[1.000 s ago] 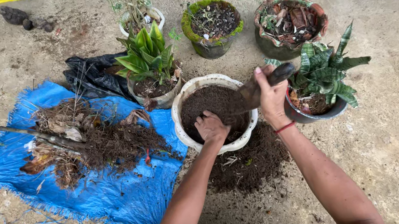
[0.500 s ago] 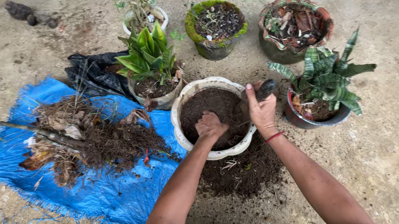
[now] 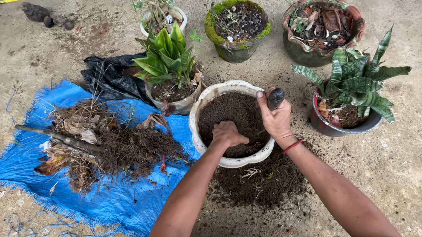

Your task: The person prepares soil in a white plastic pot by hand, breaking up clumps and smoothing the surface. They then use a small hand trowel to dig a hole in the center of the soil, preparing the pot for planting.

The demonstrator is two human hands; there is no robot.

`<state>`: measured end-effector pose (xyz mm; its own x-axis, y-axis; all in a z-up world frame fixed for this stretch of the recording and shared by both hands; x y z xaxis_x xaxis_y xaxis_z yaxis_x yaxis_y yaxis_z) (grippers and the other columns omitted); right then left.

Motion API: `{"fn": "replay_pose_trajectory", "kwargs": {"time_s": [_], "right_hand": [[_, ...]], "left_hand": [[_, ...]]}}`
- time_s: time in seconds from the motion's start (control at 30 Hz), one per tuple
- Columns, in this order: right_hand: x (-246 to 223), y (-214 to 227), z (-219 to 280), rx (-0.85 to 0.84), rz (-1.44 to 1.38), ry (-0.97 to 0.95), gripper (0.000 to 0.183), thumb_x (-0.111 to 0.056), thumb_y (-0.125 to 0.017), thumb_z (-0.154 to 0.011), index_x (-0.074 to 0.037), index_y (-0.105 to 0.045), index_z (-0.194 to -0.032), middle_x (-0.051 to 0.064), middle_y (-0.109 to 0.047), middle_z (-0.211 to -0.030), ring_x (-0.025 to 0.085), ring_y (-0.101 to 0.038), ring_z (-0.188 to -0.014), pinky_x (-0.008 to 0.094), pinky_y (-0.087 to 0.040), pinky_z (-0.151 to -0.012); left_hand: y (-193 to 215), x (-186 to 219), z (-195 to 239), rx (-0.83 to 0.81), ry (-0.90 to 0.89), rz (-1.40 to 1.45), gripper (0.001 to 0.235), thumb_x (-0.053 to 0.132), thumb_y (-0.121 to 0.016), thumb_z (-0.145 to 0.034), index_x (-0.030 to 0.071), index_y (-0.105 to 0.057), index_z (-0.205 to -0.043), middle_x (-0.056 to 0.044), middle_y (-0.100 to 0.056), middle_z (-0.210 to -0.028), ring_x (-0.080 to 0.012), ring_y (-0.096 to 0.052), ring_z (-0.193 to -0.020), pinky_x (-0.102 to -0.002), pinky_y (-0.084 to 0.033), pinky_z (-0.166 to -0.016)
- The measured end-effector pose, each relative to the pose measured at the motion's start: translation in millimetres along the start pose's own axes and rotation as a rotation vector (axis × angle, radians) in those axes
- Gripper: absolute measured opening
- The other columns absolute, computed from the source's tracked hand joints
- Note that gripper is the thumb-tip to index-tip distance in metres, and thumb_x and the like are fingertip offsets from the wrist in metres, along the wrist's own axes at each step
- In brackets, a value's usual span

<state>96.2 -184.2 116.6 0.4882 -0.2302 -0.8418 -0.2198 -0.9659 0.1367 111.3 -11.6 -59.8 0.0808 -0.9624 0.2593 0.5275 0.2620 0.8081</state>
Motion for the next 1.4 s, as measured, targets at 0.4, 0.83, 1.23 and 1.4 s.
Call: {"fn": "replay_pose_trajectory", "kwargs": {"time_s": [0.4,0.83,1.23,1.4], "right_hand": [[9,37,-4,0.100,-0.264,-0.254,0.034,-0.028,-0.068,-0.104,-0.012,-0.058,-0.076,-0.002,-0.060,-0.068,0.008,-0.050,-0.053,0.024,-0.040,-0.047],[50,8,-13,0.259,-0.555,-0.437,0.030,-0.022,-0.070,-0.101,-0.009,-0.053,-0.079,-0.003,-0.056,-0.062,0.007,-0.047,-0.044,0.024,-0.035,-0.038],[-30,-14,-62,0.073,-0.488,-0.235,0.036,-0.020,-0.068,-0.104,-0.009,-0.052,-0.074,-0.003,-0.054,-0.062,0.006,-0.046,-0.048,0.023,-0.034,-0.043],[-44,-14,-61,-0.013,-0.318,-0.217,0.036,-0.019,-0.069,-0.103,-0.010,-0.054,-0.072,-0.004,-0.055,-0.061,0.005,-0.047,-0.049,0.024,-0.036,-0.044]], "left_hand": [[2,-33,-38,0.030,-0.125,0.029,0.055,0.046,-0.082,-0.080,-0.005,-0.073,-0.097,-0.021,-0.074,-0.102,-0.0322,-0.074,-0.097,-0.039,-0.059,-0.094],[-2,-16,-10,0.020,-0.018,0.046,0.055,0.039,-0.077,-0.086,-0.009,-0.067,-0.111,-0.026,-0.069,-0.116,-0.0354,-0.071,-0.105,-0.041,-0.059,-0.094],[81,-40,-45,0.142,0.004,0.179,0.064,0.036,-0.090,-0.076,-0.009,-0.067,-0.115,-0.025,-0.070,-0.114,-0.0342,-0.068,-0.104,-0.042,-0.050,-0.096],[110,-50,-29,0.103,-0.009,0.116,0.072,0.020,-0.074,-0.072,-0.003,-0.050,-0.136,-0.028,-0.072,-0.114,-0.0370,-0.074,-0.102,-0.043,-0.060,-0.089]]}}
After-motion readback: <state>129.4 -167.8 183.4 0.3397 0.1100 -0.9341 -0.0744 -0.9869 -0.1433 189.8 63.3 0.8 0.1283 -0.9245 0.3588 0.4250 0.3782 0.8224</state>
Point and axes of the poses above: each hand's wrist, its own z-axis away from the middle knuckle, its own y-axis out of the back of the hand, x = y × z, the point moved 10 cm from there along -z, towards the middle knuckle
